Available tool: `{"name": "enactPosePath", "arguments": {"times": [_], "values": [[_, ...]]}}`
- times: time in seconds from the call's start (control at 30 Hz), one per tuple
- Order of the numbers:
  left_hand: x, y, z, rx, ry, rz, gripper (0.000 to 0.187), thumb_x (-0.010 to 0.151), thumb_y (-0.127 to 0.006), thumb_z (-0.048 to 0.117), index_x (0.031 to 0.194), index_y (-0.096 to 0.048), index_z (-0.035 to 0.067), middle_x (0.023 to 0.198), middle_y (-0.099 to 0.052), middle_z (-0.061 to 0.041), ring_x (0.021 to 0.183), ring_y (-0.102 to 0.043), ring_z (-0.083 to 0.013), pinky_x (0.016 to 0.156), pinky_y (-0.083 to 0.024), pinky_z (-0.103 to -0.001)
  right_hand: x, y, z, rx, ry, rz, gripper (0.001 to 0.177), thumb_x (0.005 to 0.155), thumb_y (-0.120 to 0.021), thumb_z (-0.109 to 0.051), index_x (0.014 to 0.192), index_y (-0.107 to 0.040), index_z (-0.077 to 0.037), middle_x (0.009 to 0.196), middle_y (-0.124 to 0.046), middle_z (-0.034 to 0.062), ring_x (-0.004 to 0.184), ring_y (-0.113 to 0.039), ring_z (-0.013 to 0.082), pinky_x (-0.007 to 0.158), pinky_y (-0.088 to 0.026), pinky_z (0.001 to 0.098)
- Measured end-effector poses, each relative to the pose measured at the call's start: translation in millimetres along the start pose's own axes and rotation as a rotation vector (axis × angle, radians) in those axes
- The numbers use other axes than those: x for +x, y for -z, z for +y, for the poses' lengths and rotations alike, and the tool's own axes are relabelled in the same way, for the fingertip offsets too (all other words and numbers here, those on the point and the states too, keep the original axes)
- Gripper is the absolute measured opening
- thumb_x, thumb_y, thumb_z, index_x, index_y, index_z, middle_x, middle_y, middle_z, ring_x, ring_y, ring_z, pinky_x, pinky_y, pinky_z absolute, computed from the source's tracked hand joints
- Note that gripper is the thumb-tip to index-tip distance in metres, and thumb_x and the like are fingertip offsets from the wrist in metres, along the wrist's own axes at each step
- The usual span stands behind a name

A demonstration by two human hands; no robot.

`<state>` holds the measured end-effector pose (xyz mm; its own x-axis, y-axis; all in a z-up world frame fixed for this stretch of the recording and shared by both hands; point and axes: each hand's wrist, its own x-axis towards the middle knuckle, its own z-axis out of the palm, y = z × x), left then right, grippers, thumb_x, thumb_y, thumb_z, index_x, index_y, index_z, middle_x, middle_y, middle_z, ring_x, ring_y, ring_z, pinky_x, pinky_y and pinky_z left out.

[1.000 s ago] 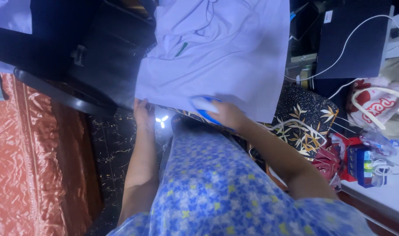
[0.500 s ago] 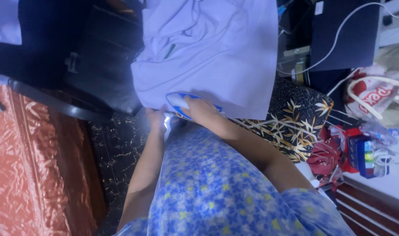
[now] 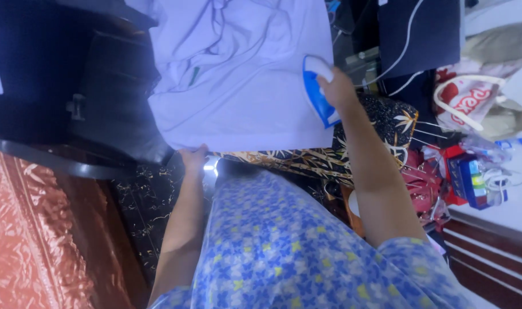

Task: The person irons a white shirt on an ironing board and then places it on a hanger.

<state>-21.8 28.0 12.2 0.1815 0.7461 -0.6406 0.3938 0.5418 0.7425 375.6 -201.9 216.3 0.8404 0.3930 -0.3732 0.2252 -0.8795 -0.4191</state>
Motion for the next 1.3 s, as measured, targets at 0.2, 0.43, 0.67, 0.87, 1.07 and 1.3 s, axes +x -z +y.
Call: {"name": "enactPosePath", "arguments": {"times": [0.2, 0.43, 0.67, 0.87, 1.07, 1.3], "values": [[19.4, -0.6, -21.8, -0.144, -0.051, -0.018, 0.073, 0.079, -0.072, -0.005, 0.138, -0.029, 0.0, 0.123, -0.06, -0.02, 0.099, -0.069, -0.0286, 0.068, -0.064, -0.038, -94.6, -67.0, 12.8, 0.087, 0.328, -0.124, 0.05, 0.091, -0.074, -0.036, 0.126, -0.062, -0.002, 0.114, -0.069, 0.0238, 0.104, -0.067, 0.0402, 0.09, -0.052, 0.0489], [14.0, 1.5, -12.4, -0.033, 0.022, -0.023, 0.067, 0.086, -0.07, -0.002, 0.137, -0.026, 0.0, 0.127, -0.056, -0.02, 0.102, -0.069, -0.0284, 0.072, -0.064, -0.039, -157.5, -52.7, -2.8, -0.125, 0.272, -0.31, 0.048, 0.098, -0.058, -0.046, 0.126, -0.059, -0.007, 0.1, -0.073, 0.0233, 0.094, -0.07, 0.044, 0.083, -0.052, 0.0547], [8.3, 0.7, 1.8, -0.016, 0.069, -0.019, 0.065, 0.088, -0.069, 0.0, 0.137, -0.026, 0.0, 0.128, -0.056, -0.02, 0.101, -0.069, -0.0292, 0.071, -0.064, -0.042, -51.0, 19.7, 32.3, -0.107, -0.043, -0.071, 0.052, 0.1, -0.057, -0.048, 0.13, -0.058, -0.006, 0.112, -0.071, 0.0234, 0.102, -0.071, 0.0402, 0.088, -0.055, 0.0507], [32.9, -0.7, -22.8, -0.081, -0.051, 0.02, 0.071, 0.084, -0.07, -0.009, 0.14, -0.027, -0.003, 0.126, -0.059, -0.022, 0.104, -0.069, -0.0313, 0.079, -0.063, -0.045, -0.1, 12.8, 77.5, 0.017, 0.059, 0.173, 0.047, 0.099, -0.071, -0.043, 0.124, -0.064, -0.004, 0.116, -0.069, 0.0262, 0.106, -0.066, 0.0423, 0.09, -0.054, 0.0487], [36.8, -2.6, -27.7, -0.106, -0.233, 0.018, 0.088, 0.072, -0.065, -0.018, 0.148, -0.024, -0.002, 0.136, -0.056, -0.02, 0.119, -0.062, -0.0278, 0.098, -0.055, -0.039, -100.4, -38.1, 75.2, 0.109, 0.214, -0.177, 0.044, 0.091, -0.072, -0.036, 0.125, -0.064, -0.01, 0.108, -0.073, 0.0162, 0.097, -0.072, 0.031, 0.086, -0.056, 0.0443], [21.6, -5.4, -5.6, -0.052, -0.124, 0.061, 0.079, 0.078, -0.066, -0.016, 0.144, -0.024, -0.008, 0.127, -0.057, -0.023, 0.102, -0.066, -0.0278, 0.072, -0.058, -0.04, -150.1, -9.4, 57.2, -0.068, 0.081, -0.269, 0.047, 0.099, -0.059, -0.043, 0.129, -0.057, -0.007, 0.104, -0.073, 0.0216, 0.093, -0.072, 0.0372, 0.082, -0.055, 0.0498]]}}
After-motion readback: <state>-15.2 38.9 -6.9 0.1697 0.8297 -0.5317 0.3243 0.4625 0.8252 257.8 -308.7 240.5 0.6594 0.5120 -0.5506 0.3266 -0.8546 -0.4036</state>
